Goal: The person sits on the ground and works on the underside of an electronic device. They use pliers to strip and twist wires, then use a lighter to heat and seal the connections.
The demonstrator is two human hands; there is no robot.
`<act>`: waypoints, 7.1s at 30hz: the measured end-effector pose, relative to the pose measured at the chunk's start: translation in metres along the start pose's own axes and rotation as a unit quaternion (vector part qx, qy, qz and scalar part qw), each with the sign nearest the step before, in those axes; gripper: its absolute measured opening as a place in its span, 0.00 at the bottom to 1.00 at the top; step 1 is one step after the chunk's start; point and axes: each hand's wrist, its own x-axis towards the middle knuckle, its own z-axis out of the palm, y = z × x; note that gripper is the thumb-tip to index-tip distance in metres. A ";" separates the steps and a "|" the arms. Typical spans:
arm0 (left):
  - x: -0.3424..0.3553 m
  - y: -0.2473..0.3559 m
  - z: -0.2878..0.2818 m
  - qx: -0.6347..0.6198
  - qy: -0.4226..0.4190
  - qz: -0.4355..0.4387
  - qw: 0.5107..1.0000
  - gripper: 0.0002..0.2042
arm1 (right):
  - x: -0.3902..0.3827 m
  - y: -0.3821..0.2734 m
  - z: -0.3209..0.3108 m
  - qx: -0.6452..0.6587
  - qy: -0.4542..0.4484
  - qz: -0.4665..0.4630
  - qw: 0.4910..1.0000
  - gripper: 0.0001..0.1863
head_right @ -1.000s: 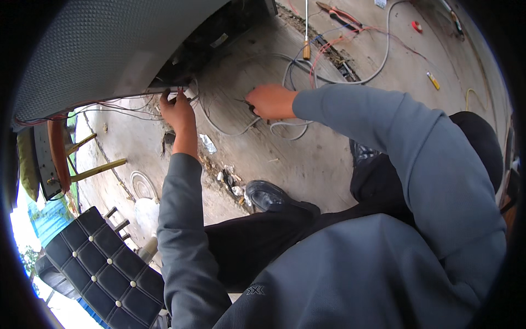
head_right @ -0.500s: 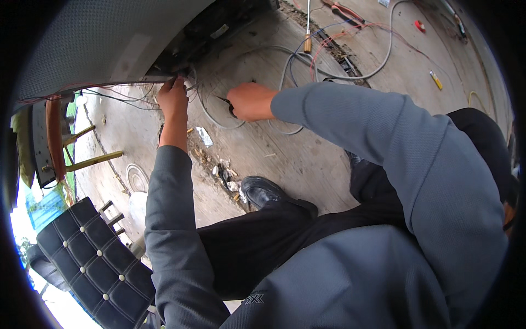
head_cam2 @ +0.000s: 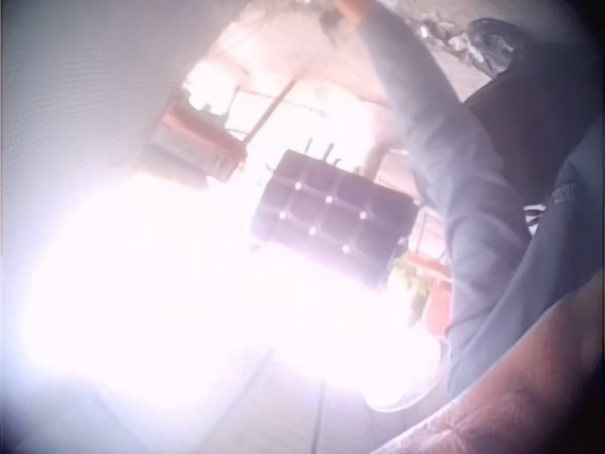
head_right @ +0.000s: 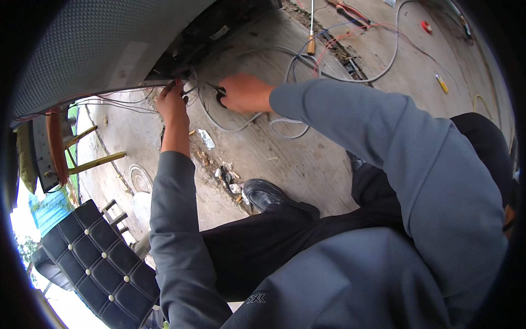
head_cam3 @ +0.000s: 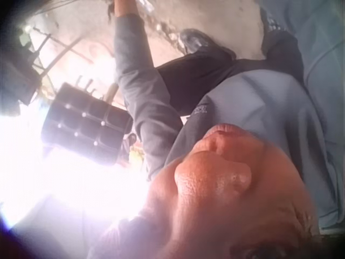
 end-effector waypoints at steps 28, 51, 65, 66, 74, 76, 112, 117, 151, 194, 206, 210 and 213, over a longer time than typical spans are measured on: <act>-0.003 -0.011 -0.004 0.090 -0.080 0.004 0.993 0.18 | 0.045 -0.013 -0.008 0.042 -0.030 0.020 0.998 0.24; -0.005 0.005 -0.006 0.036 -0.111 -0.111 0.987 0.15 | 0.082 0.018 -0.007 0.193 -0.156 0.047 0.968 0.23; 0.015 -0.008 -0.016 0.001 -0.190 -0.103 0.976 0.11 | 0.090 0.006 -0.038 0.270 -0.270 0.121 0.916 0.22; 0.015 -0.009 -0.014 0.008 -0.196 -0.092 0.976 0.11 | 0.092 0.009 -0.036 0.267 -0.273 0.119 0.917 0.22; 0.015 -0.006 -0.012 0.044 -0.222 -0.056 0.972 0.14 | 0.100 0.006 -0.041 0.247 -0.271 0.100 0.925 0.20; 0.014 -0.007 -0.008 0.038 -0.215 -0.059 0.974 0.12 | 0.102 0.010 -0.034 0.242 -0.249 0.072 0.935 0.18; -0.032 0.063 0.049 0.607 -0.078 0.352 0.708 0.18 | 0.019 0.041 -0.059 -0.117 -0.009 0.000 0.993 0.17; 0.004 0.048 0.043 0.680 -0.126 0.351 0.631 0.19 | 0.022 0.041 -0.052 -0.119 -0.030 -0.002 0.992 0.19; 0.066 0.006 0.049 0.215 -0.161 0.186 0.945 0.13 | 0.084 0.010 -0.023 0.073 0.123 0.052 0.988 0.18; 0.071 0.010 0.052 0.258 -0.145 0.291 0.910 0.13 | 0.102 0.018 -0.018 0.099 0.133 0.029 0.986 0.18; 0.081 0.003 0.048 0.280 -0.169 0.270 0.906 0.14 | 0.107 0.026 -0.013 0.098 0.128 0.002 0.987 0.15; 0.080 0.008 0.049 0.306 -0.170 0.274 0.896 0.15 | 0.108 0.028 -0.018 0.058 0.116 0.001 0.992 0.15; 0.084 0.006 0.048 0.312 -0.180 0.256 0.897 0.15 | 0.111 0.032 -0.014 0.056 0.128 -0.009 0.990 0.15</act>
